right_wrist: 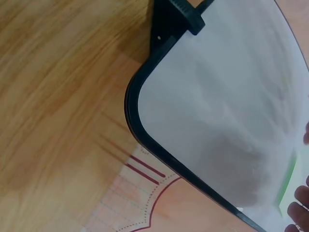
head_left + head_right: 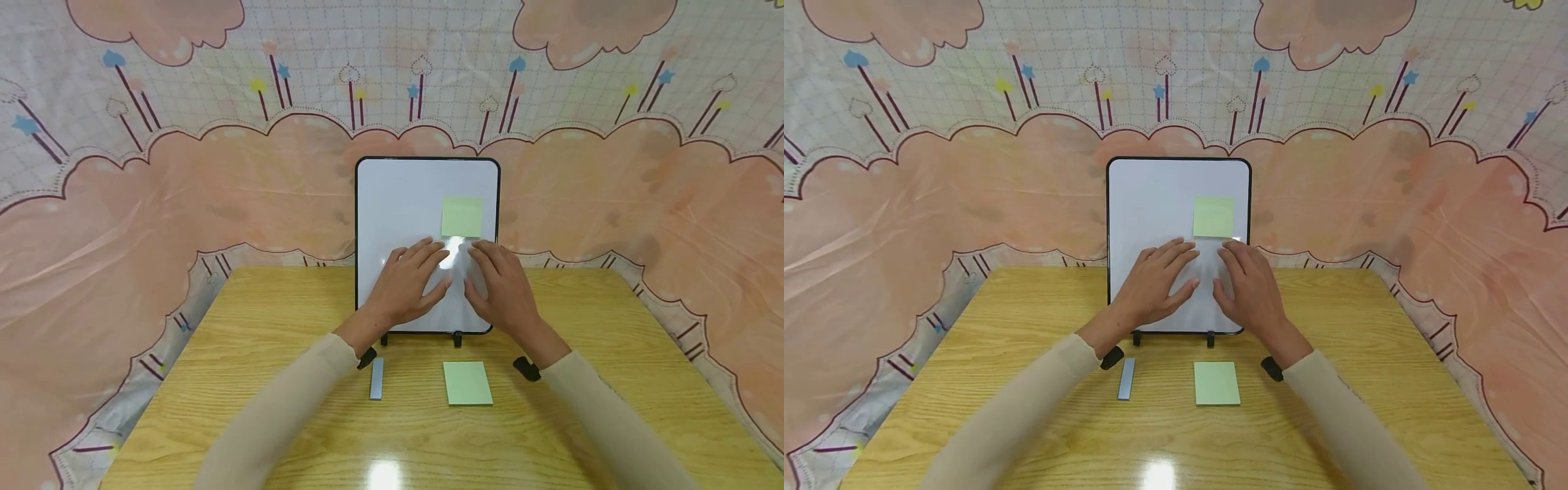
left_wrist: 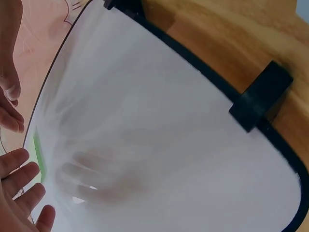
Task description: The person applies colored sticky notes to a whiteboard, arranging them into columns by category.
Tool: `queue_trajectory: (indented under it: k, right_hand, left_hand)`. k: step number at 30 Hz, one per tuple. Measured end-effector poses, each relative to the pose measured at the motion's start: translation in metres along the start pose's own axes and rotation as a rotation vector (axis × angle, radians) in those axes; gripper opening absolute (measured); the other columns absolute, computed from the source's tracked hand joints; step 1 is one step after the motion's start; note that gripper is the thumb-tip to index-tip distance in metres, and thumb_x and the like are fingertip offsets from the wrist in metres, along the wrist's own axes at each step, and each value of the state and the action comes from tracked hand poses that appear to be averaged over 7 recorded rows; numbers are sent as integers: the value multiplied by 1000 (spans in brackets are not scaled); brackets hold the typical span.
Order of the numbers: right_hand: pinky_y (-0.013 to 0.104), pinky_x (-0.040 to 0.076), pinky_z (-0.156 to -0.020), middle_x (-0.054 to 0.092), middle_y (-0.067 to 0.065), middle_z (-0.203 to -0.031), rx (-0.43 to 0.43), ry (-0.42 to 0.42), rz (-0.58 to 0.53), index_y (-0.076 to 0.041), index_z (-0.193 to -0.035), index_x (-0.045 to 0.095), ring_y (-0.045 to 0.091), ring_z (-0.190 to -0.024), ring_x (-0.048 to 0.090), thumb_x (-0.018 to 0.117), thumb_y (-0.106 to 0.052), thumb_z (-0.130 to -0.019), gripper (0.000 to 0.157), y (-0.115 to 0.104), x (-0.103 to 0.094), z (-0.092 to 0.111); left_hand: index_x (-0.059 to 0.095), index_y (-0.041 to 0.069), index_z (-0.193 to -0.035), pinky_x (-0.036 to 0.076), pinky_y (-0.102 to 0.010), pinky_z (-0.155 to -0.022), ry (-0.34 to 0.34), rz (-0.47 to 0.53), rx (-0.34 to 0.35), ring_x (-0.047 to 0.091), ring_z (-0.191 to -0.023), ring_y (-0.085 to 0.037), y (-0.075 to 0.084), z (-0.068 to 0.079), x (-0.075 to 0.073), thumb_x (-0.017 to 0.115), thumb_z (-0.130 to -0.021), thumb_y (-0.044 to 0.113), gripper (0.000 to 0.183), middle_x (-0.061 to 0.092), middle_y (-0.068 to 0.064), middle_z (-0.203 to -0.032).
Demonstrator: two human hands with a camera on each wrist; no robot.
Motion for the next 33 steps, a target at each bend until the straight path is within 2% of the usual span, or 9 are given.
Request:
queue_trajectory:
  k: [8, 33]
  right_hand:
    - [59, 44, -111, 60, 23, -140, -10, 30, -22, 6, -136, 63, 44, -128, 57, 74, -18, -91, 52, -6, 0, 12]
    - [61, 47, -103, 63, 21, -136, 35, -14, -98, 4, -137, 65, 43, -122, 60, 73, -19, -91, 51, -26, 4, 52]
  left_hand:
    - [58, 15, -151, 41, -53, -115, 24, 55, 21, 41, -153, -23, 9, 13, 4, 52, -108, 49, 55, 55, -3, -157]
    - [61, 18, -147, 44, -48, -113, -68, 179, -12, 46, -149, -20, 30, 57, 18, 55, -109, 48, 49, 58, 2, -152]
Point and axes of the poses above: each hand's wrist, its own z-axis away from the middle knuckle, its own x-axis out of the palm, y = z × x, the point moved 1 cm from there along -z, towards the middle knuckle
